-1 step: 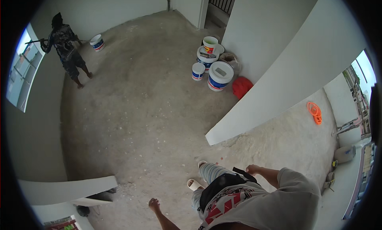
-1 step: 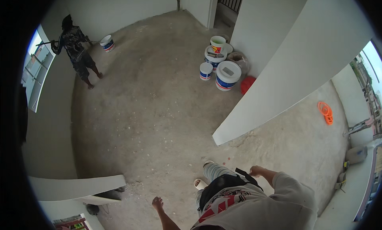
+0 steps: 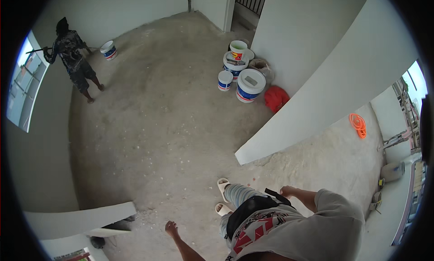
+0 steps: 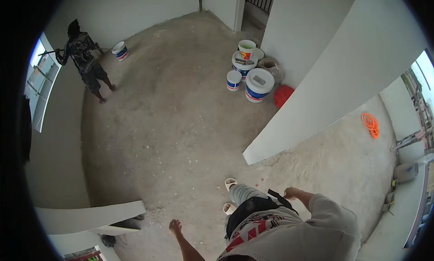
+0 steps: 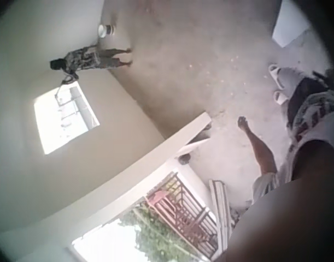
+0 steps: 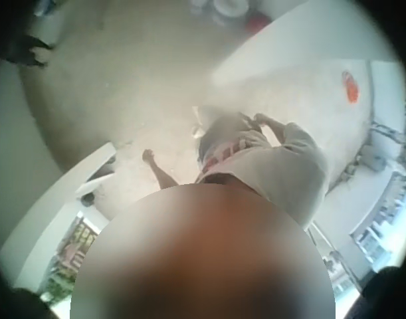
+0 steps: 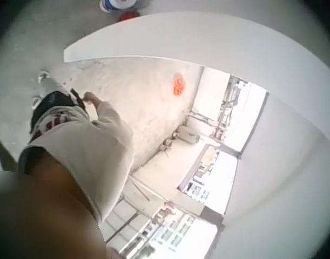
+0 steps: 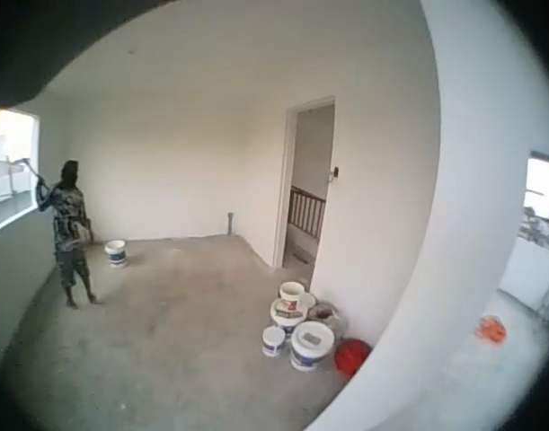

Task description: The recorder is seen installing an orange electrical conduit pipe into a wall channel on a construction site.

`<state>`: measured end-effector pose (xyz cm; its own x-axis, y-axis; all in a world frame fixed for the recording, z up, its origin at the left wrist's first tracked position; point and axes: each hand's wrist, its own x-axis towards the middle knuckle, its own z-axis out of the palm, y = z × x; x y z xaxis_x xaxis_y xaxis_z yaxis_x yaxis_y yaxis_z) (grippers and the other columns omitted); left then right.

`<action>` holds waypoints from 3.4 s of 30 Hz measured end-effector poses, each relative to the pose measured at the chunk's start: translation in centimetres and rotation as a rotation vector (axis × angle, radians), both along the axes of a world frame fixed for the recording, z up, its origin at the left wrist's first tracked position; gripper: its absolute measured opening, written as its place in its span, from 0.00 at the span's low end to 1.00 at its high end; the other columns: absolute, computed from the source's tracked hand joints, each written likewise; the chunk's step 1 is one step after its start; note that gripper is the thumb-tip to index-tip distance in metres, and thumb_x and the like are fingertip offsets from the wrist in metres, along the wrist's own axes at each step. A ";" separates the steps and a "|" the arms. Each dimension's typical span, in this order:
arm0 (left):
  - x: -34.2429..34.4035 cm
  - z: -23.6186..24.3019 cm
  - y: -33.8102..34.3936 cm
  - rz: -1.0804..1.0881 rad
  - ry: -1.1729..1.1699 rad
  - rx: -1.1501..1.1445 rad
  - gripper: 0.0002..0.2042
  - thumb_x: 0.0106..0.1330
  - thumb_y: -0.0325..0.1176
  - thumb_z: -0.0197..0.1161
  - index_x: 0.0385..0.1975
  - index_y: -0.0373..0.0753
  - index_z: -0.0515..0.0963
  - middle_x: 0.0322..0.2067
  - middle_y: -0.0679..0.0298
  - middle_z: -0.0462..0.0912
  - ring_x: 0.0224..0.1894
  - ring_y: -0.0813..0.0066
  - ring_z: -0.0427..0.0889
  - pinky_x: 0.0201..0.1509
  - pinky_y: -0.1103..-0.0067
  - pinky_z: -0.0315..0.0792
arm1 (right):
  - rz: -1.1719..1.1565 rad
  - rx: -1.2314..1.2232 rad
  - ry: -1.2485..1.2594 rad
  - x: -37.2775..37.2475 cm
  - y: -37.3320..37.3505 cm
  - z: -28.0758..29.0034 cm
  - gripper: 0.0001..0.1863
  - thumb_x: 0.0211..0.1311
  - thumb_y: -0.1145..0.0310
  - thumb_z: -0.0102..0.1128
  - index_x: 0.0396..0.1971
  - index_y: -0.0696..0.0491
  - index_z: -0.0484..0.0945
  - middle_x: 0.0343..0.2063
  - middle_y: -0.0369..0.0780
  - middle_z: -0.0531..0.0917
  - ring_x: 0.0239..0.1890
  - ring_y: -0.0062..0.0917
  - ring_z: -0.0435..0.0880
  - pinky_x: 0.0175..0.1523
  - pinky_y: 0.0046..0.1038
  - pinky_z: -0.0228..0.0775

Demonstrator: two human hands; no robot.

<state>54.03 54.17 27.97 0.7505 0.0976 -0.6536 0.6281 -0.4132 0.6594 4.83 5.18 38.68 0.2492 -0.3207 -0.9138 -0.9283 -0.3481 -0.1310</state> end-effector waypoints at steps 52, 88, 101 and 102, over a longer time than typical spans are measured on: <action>58.1 18.8 -125.3 -1.433 0.078 0.588 0.13 0.65 0.28 0.57 0.46 0.28 0.75 0.36 0.56 0.83 0.41 0.70 0.82 0.50 0.77 0.74 | -1.523 -0.712 0.268 72.1 -110.3 -32.4 0.38 0.44 0.55 0.71 0.54 0.55 0.64 0.47 0.45 0.74 0.58 0.40 0.68 0.57 0.46 0.63; 38.8 27.5 -134.7 -2.650 0.291 -0.707 0.16 0.59 0.36 0.69 0.43 0.33 0.81 0.35 0.58 0.85 0.34 0.73 0.85 0.39 0.78 0.78 | -2.345 -1.143 -0.661 83.0 -68.3 18.7 0.10 0.57 0.67 0.64 0.25 0.59 0.78 0.17 0.33 0.77 0.21 0.13 0.71 0.25 0.24 0.63; 32.6 23.1 -98.5 -2.999 0.702 -0.530 0.29 0.66 0.40 0.63 0.60 0.27 0.64 0.54 0.50 0.73 0.58 0.65 0.72 0.61 0.76 0.67 | -2.396 -1.677 -0.261 85.5 -32.5 17.3 0.06 0.56 0.73 0.57 0.24 0.60 0.75 0.23 0.47 0.78 0.22 0.40 0.77 0.29 0.36 0.66; 31.6 23.5 -95.8 -3.060 0.643 -0.432 0.30 0.66 0.40 0.62 0.62 0.27 0.62 0.56 0.49 0.72 0.60 0.64 0.70 0.63 0.76 0.66 | -2.417 -1.709 -0.201 85.1 -29.5 17.7 0.07 0.56 0.72 0.58 0.24 0.60 0.75 0.21 0.46 0.77 0.20 0.36 0.76 0.28 0.35 0.65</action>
<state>85.62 -41.63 51.45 -0.9004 0.1391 -0.4121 -0.4027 0.0913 0.9108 89.96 -24.30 56.40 -0.9919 0.1050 -0.0716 0.1059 0.3718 -0.9222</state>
